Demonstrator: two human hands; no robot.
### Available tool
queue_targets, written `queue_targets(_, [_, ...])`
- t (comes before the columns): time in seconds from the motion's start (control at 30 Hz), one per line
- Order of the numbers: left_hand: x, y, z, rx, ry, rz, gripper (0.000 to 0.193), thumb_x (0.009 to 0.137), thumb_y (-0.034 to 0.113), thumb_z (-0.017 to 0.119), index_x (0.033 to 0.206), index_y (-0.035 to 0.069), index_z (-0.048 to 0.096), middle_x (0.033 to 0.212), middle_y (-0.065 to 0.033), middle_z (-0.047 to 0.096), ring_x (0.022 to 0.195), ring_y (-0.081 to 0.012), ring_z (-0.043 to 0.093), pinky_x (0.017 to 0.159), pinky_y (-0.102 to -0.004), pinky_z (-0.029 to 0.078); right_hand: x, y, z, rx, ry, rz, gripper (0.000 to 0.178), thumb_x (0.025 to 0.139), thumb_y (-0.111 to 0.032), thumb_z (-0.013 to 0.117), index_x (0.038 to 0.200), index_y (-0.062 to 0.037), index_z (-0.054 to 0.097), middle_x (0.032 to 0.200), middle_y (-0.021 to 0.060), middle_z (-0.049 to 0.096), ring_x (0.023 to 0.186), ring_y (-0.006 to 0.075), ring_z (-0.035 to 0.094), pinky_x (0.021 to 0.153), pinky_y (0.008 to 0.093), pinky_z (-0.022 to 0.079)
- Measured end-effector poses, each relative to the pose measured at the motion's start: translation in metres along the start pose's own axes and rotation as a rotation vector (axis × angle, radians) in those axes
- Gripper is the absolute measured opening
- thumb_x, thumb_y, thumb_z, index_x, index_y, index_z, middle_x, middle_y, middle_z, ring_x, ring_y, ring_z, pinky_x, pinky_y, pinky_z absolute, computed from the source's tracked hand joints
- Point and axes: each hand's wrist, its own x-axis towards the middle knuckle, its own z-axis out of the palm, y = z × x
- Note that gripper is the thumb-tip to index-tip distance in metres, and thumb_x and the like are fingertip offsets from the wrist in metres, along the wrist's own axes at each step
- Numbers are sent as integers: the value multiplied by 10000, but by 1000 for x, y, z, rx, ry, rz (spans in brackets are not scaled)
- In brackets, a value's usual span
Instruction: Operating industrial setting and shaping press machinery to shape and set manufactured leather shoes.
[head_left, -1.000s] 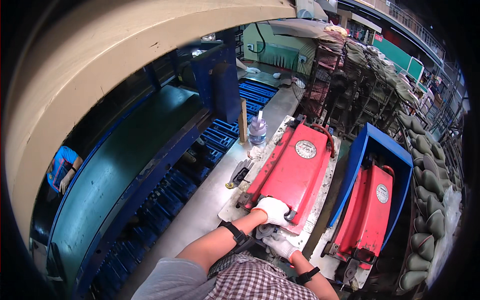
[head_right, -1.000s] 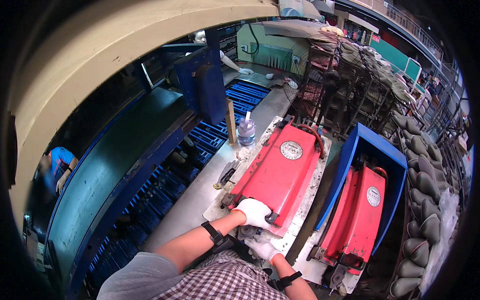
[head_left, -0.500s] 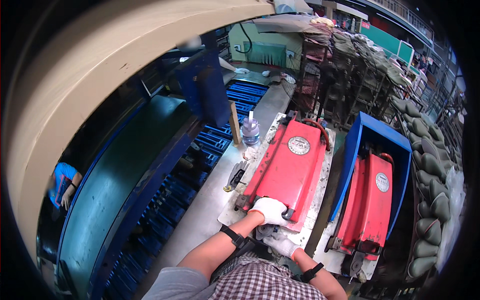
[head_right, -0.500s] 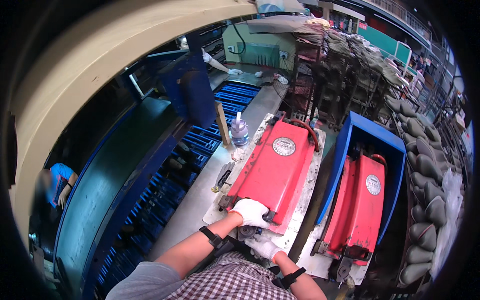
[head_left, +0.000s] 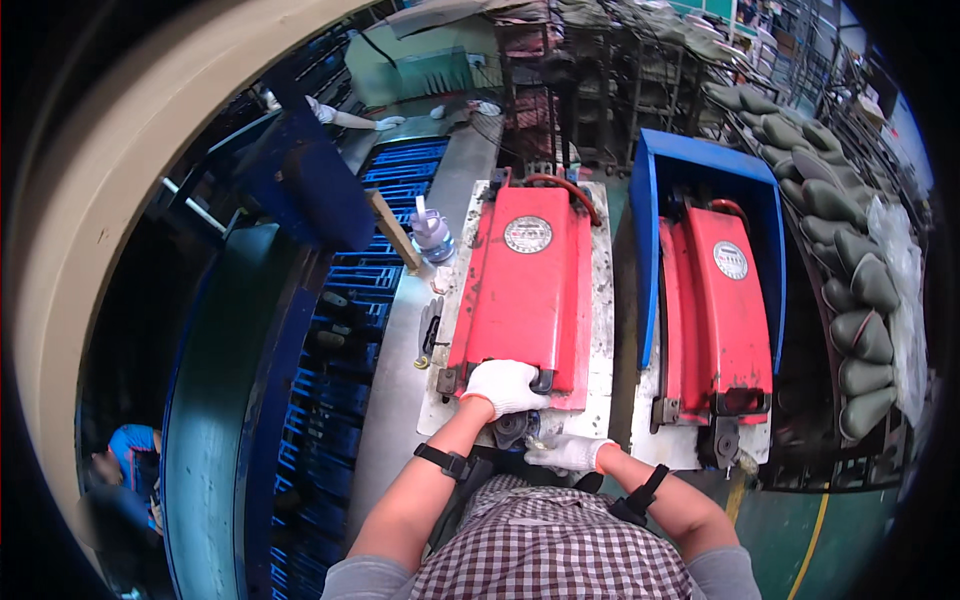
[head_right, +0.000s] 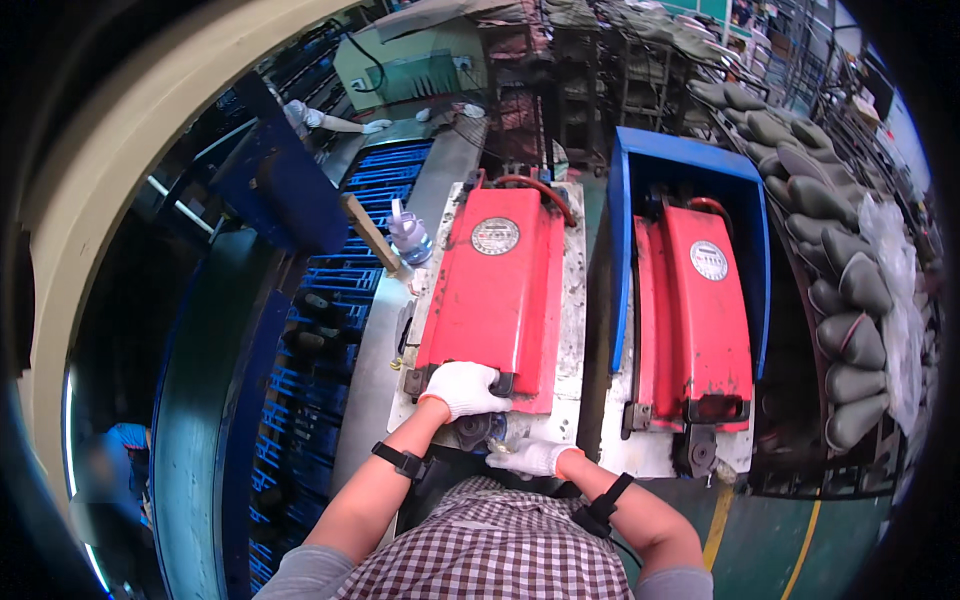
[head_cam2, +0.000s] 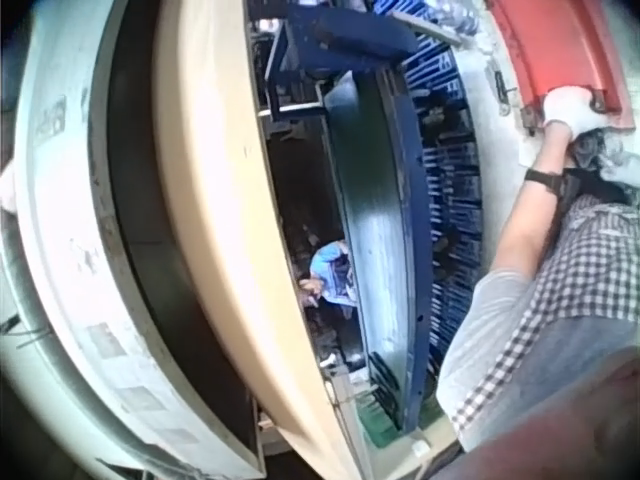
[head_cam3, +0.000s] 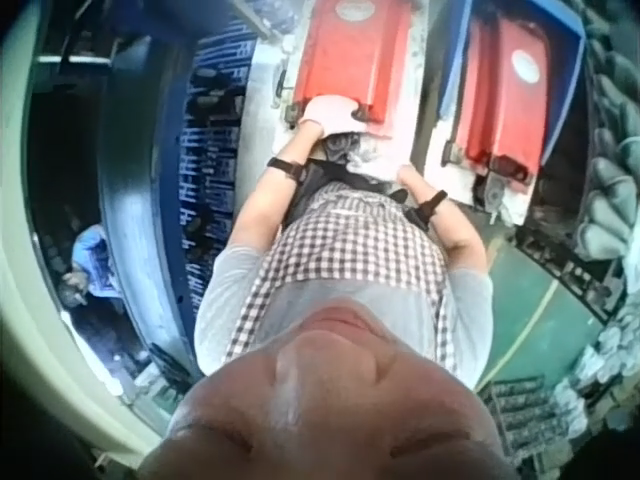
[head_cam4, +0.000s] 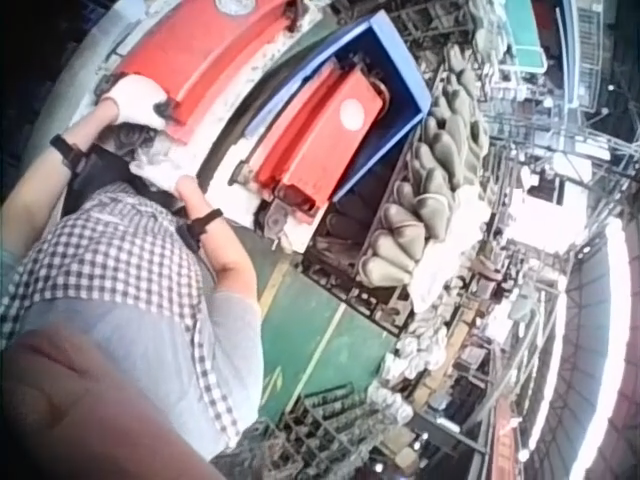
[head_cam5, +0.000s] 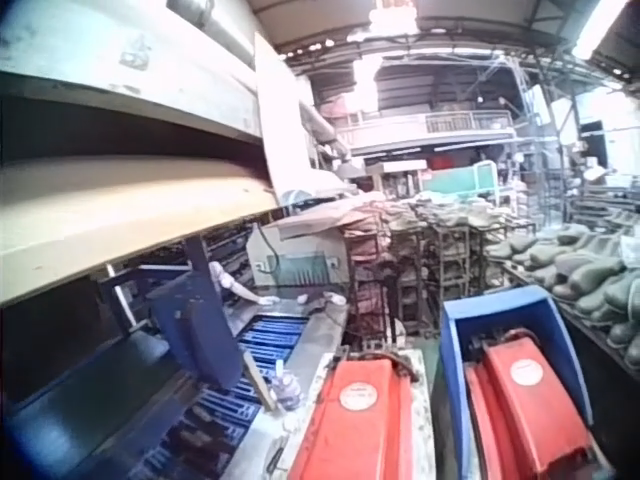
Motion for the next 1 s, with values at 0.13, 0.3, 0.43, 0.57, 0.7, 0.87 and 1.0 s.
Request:
queue_targets(0.13, [3, -2, 6, 9, 15, -1, 597, 771, 654, 693, 1009, 112, 772, 973, -173, 756, 929, -352, 734, 840, -462, 564, -18, -2, 3, 370, -45, -104, 513, 957, -613, 638, 1021, -105, 638, 812, -7, 590, 616, 112, 482, 557, 287, 383])
queue_targets(0.3, [4, -1, 8, 20, 31, -3, 587, 766, 654, 702, 968, 108, 772, 937, -179, 750, 903, -357, 733, 814, -467, 568, -24, -7, 2, 468, -131, -23, 446, 984, -529, 660, 1102, -101, 623, 731, -46, 487, 585, 76, 429, 528, 263, 363])
queue_targets(0.43, [4, -1, 8, 12, 33, 22, 580, 763, 648, 704, 964, 108, 772, 935, -177, 750, 901, -357, 733, 812, -467, 567, -15, 7, 4, 508, -167, -23, 390, 1018, -467, 656, 1115, -90, 630, 767, -34, 504, 596, 70, 450, 518, 257, 360])
queue_targets(0.57, [4, 0, 6, -1, 44, 29, 580, 770, 637, 701, 958, 93, 769, 945, -171, 754, 904, -351, 734, 820, -461, 567, -14, 12, 13, 493, -42, -60, 402, 1019, -491, 636, 1093, -96, 629, 706, -32, 485, 573, 71, 414, 498, 260, 311])
queue_targets(0.7, [3, -3, 7, 7, 52, 14, 582, 772, 630, 705, 969, 86, 772, 951, -171, 759, 913, -347, 735, 824, -447, 567, -20, 3, 14, 433, -30, -113, 389, 1024, -494, 606, 1029, -106, 619, 615, -34, 419, 528, 81, 357, 491, 276, 272])
queue_targets(0.87, [5, -2, 6, 5, 2, -26, 591, 772, 632, 712, 1010, 96, 785, 999, -179, 762, 943, -347, 736, 846, -440, 567, -6, 13, 27, 498, 79, -241, 399, 1015, -482, 616, 952, -88, 595, 580, -29, 417, 490, 104, 353, 480, 315, 255])
queue_targets(1.0, [3, 3, 4, -13, 21, -17, 601, 766, 635, 721, 1011, 90, 784, 1006, -183, 763, 958, -355, 735, 865, -438, 566, -2, 12, 43, 591, 207, -215, 365, 1003, -445, 664, 987, -82, 625, 623, -51, 442, 517, 81, 375, 485, 306, 277])
